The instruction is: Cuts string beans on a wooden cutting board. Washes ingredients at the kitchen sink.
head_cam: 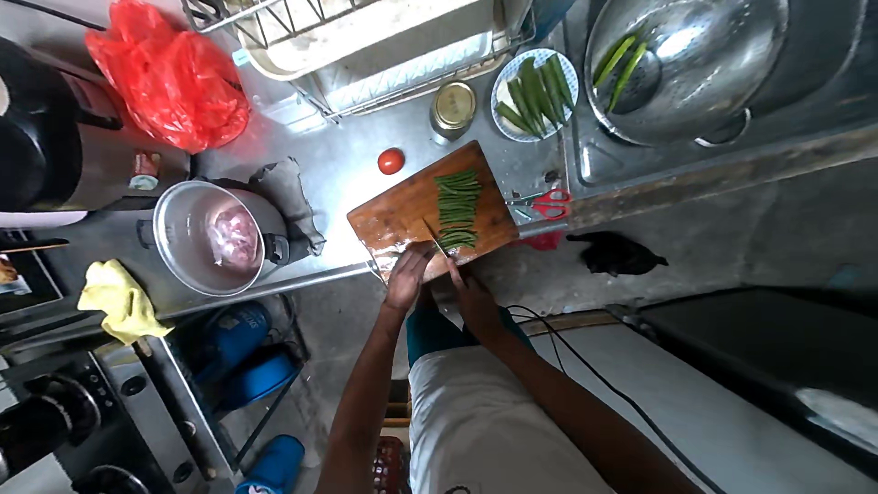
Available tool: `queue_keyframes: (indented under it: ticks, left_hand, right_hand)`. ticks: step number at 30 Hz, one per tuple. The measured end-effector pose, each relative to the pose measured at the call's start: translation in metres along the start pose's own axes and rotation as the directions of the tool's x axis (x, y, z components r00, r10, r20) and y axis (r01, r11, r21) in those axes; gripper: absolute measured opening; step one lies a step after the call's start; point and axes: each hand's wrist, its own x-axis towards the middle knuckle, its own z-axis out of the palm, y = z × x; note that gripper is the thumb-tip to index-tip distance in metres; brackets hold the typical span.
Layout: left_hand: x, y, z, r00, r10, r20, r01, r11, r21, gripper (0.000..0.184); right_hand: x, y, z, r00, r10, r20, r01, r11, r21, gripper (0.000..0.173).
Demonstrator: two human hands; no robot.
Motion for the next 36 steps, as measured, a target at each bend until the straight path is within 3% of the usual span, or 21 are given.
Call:
queue_keyframes:
  ticks: [4,6,13,16,22,28,36]
  left_hand:
    - [0.001,-0.002,-0.005,0.998,-0.042,-0.048,0.044,0.998,0.044,0.028]
    - [0.004,0.001,-0.013,0.997,-0.071,-0.039,0.072,0.997,0.017,0.031]
    - [-0.023,-0.015,-0.045,0.915,-0.368,-0.163,0.360,0.930,-0.081,0.055]
    - [-0.038,-0.024,-0.051,0.885,-0.434,-0.167,0.423,0.900,-0.103,0.057]
    - [-0.031,-0.020,-0.055,0.920,-0.361,-0.154,0.352,0.932,-0.082,0.025]
    - [-0.014,-0.014,-0.043,0.965,-0.256,-0.057,0.256,0.967,-0.015,0.022]
    - [-0.011,-0.011,-0.043,0.962,-0.271,-0.028,0.269,0.962,-0.056,0.015]
  right_hand:
    - [0.001,0.016,-0.001,0.929,-0.178,-0.323,0.249,0.949,0.194,0.050]
    - [0.002,0.018,-0.010,0.908,-0.194,-0.372,0.307,0.911,0.274,0.047]
    - [0.013,0.015,-0.031,0.950,-0.157,-0.270,0.228,0.939,0.256,0.051]
    - [0.015,0.008,-0.031,0.958,-0.173,-0.229,0.225,0.947,0.229,0.051]
    - [0.014,-0.002,-0.025,0.953,-0.208,-0.219,0.253,0.947,0.200,0.051]
    - [0.016,-0.003,-0.020,0.954,-0.191,-0.232,0.243,0.944,0.224,0.049]
    - [0.018,0.001,-0.028,0.966,-0.148,-0.211,0.195,0.955,0.225,0.051]
